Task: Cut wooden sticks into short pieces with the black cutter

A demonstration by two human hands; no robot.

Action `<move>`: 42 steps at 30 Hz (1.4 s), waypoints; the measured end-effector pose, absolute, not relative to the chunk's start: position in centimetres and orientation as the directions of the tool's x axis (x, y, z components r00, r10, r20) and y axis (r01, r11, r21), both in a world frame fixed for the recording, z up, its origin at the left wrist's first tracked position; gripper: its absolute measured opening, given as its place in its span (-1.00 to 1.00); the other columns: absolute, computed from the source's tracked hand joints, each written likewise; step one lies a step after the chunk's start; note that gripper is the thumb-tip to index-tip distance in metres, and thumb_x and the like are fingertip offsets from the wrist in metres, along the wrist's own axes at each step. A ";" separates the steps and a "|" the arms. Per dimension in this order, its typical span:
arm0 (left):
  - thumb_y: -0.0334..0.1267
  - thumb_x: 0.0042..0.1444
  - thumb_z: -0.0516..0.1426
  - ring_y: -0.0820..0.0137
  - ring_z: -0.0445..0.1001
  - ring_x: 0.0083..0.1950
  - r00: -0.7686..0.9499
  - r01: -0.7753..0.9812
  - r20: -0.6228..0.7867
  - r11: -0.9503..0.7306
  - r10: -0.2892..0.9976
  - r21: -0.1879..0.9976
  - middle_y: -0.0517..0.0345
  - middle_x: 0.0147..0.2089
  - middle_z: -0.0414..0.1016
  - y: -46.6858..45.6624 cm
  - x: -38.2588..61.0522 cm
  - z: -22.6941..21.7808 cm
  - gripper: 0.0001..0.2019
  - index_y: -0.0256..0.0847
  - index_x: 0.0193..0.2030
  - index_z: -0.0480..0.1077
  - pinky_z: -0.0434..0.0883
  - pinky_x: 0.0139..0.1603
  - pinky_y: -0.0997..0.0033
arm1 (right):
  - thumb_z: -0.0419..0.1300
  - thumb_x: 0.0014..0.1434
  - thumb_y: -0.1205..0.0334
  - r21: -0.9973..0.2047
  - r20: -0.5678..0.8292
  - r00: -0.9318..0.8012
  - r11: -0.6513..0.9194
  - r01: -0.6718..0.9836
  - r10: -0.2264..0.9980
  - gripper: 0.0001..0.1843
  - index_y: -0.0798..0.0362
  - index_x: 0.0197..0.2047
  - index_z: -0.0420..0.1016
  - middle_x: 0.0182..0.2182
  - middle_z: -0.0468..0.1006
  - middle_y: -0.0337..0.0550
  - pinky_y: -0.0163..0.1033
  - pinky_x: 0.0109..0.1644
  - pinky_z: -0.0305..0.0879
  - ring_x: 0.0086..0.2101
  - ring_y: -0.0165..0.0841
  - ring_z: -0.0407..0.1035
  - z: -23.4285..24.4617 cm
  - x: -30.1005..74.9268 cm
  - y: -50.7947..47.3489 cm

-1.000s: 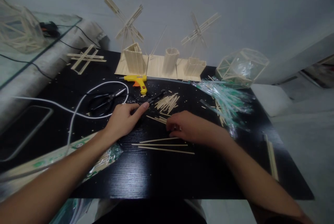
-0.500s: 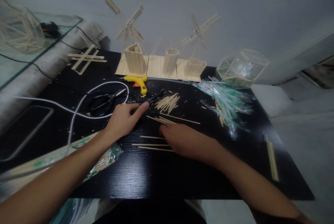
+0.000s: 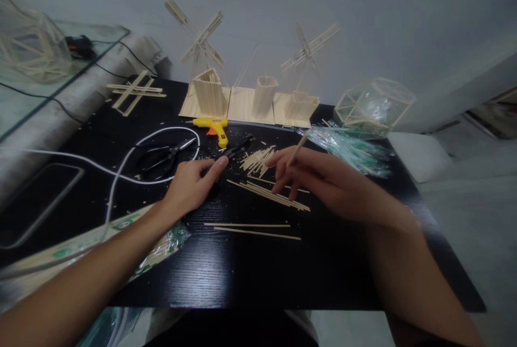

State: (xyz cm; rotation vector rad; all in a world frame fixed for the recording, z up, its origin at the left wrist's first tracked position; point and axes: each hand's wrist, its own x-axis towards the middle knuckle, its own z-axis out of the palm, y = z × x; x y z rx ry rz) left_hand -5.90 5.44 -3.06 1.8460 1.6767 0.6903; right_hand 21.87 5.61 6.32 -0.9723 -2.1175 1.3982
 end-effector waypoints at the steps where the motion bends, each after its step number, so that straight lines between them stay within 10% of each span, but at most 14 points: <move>1: 0.21 0.34 -0.09 0.43 0.31 -0.52 0.091 0.708 0.012 -0.072 0.996 0.703 0.25 -0.63 0.32 5.4 -5.9 -3.1 -0.37 -0.21 -0.55 0.40 0.15 -0.40 0.39 | 0.02 0.47 0.18 -0.941 -0.019 -0.663 0.211 0.266 0.749 -0.78 0.04 -0.06 0.47 0.01 0.53 -0.04 -0.27 -0.18 0.51 -0.14 -0.34 0.54 6.2 21.8 5.7; 6: 0.21 0.35 -0.09 0.43 0.34 -0.51 0.070 0.684 0.030 -0.070 0.997 0.726 0.24 -0.62 0.34 5.5 -6.1 -3.2 -0.36 -0.21 -0.56 0.39 0.17 -0.41 0.40 | 0.11 0.44 0.10 -0.994 -0.015 -0.620 0.056 0.095 0.785 -0.73 0.07 -0.11 0.56 -0.24 0.60 -0.10 -0.20 -0.09 0.49 -0.18 -0.31 0.54 5.5 21.2 6.2; 14: 0.18 0.36 -0.09 0.44 0.30 -0.52 0.067 0.675 0.067 -0.095 0.995 0.732 0.26 -0.62 0.29 5.5 -6.1 -3.3 -0.38 -0.20 -0.57 0.33 0.16 -0.41 0.39 | 0.42 0.17 0.05 -0.991 0.003 -0.300 0.044 0.130 0.954 -0.70 0.05 -0.19 0.48 -0.68 0.17 -0.50 -0.37 -0.57 -0.02 -0.65 -0.55 0.04 2.3 19.0 6.4; 42: 0.14 0.35 -0.05 0.20 0.53 -0.16 0.253 0.677 0.243 -0.351 0.937 0.647 0.05 -0.20 0.56 4.5 -5.9 -3.6 -0.53 -0.23 -0.10 0.45 0.35 -0.11 0.23 | 0.31 0.26 0.05 -1.000 -0.020 -0.367 -0.017 0.013 0.930 -0.75 0.08 -0.21 0.61 -0.43 0.49 -0.27 -0.39 -0.58 0.04 -0.63 -0.60 0.14 1.0 16.8 5.3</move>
